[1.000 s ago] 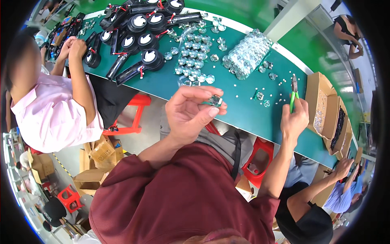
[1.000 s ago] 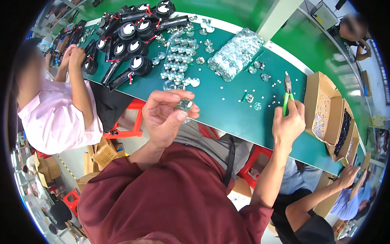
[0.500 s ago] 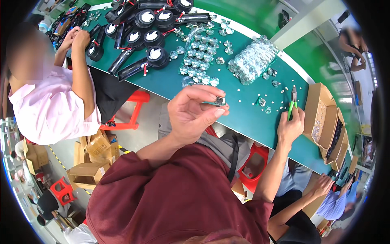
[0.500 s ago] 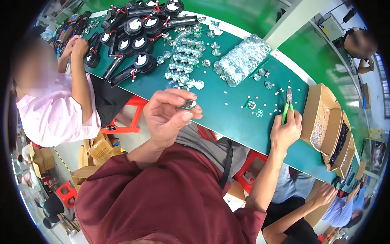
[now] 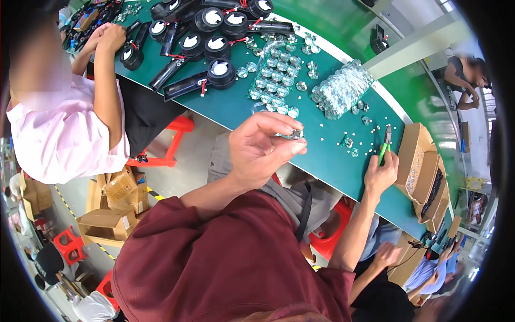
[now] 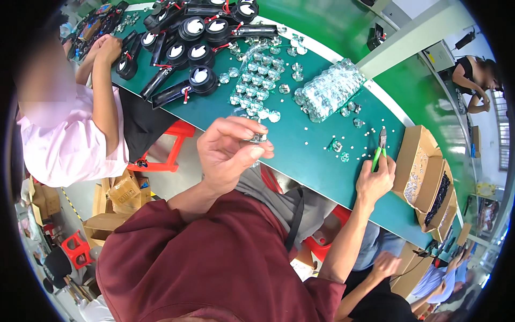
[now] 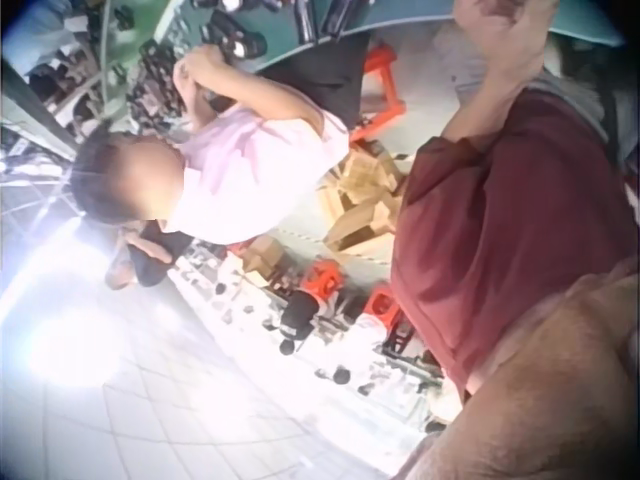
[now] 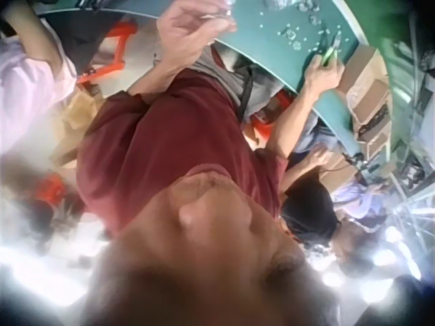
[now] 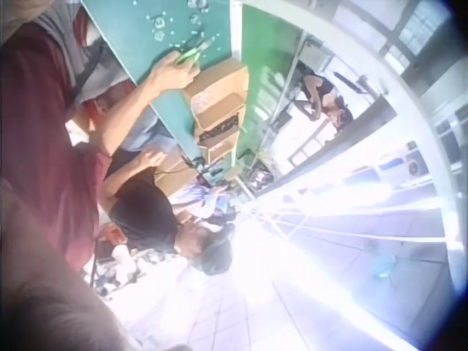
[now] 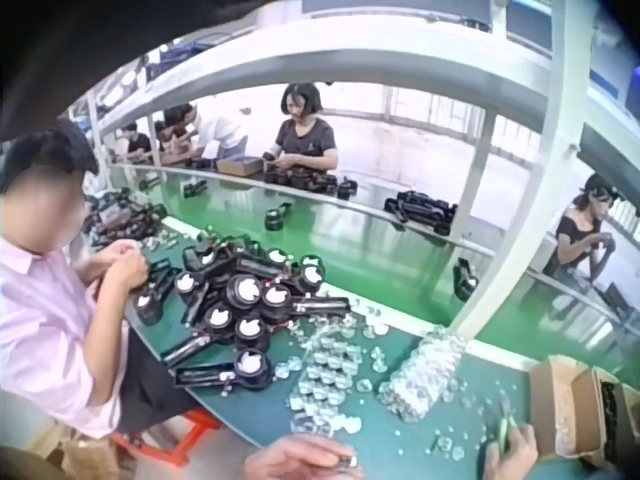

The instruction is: Trim excess pins or parts from small electronic circuit boards using hand pliers.

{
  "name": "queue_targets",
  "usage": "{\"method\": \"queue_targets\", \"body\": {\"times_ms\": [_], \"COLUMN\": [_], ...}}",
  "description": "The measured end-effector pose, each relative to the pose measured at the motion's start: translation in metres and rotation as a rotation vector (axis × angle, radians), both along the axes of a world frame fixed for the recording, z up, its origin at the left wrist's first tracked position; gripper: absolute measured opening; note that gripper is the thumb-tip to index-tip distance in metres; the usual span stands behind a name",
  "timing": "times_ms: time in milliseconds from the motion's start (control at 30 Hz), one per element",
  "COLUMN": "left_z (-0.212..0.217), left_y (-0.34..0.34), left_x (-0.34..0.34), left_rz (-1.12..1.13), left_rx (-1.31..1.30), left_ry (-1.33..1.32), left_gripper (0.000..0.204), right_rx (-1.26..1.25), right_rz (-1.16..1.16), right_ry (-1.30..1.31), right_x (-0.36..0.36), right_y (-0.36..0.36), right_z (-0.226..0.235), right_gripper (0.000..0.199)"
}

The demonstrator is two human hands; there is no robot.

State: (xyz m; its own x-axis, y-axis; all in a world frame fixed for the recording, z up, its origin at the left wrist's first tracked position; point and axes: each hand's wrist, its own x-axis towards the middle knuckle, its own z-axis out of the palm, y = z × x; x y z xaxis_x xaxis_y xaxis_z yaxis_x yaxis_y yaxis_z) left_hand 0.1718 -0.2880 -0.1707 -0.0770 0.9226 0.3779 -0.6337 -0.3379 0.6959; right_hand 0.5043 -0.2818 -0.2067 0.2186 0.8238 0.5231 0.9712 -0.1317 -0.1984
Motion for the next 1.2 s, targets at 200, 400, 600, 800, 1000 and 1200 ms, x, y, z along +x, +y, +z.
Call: {"method": "queue_targets", "body": {"times_ms": [200, 400, 600, 800, 1000, 1200], "left_z": [0.005, -0.005, -0.002, 0.046, 0.050, 0.019], "left_y": [0.003, 0.038, 0.086, 0.186, 0.320, 0.340], "left_x": [-0.003, -0.040, -0.160, -0.283, -0.349, -0.381], "left_rz": [0.113, 0.436, 0.925, 1.384, 1.365, 1.195], "left_rx": [-0.004, -0.124, -0.185, -0.091, -0.556, -0.851], "left_ry": [0.064, 0.186, 0.485, 1.076, 1.773, 1.810], "left_gripper": [0.029, 0.035, 0.016, 0.014, 0.016, 0.021], "right_rx": [0.017, -0.014, -0.037, -0.026, -0.053, -0.160], "right_rz": [0.079, 0.037, 0.026, 0.055, 0.120, 0.049], "right_ry": [-0.004, -0.006, 0.038, 0.024, -0.032, -0.032], "right_x": [0.004, 0.014, 0.011, 0.003, -0.016, -0.009], "right_y": [0.005, -0.010, -0.004, 0.007, -0.010, -0.014], "right_z": [-0.005, -0.004, -0.006, -0.005, 0.027, 0.028], "right_gripper": [0.029, 0.038, 0.039, 0.037, 0.071, 0.060]}}
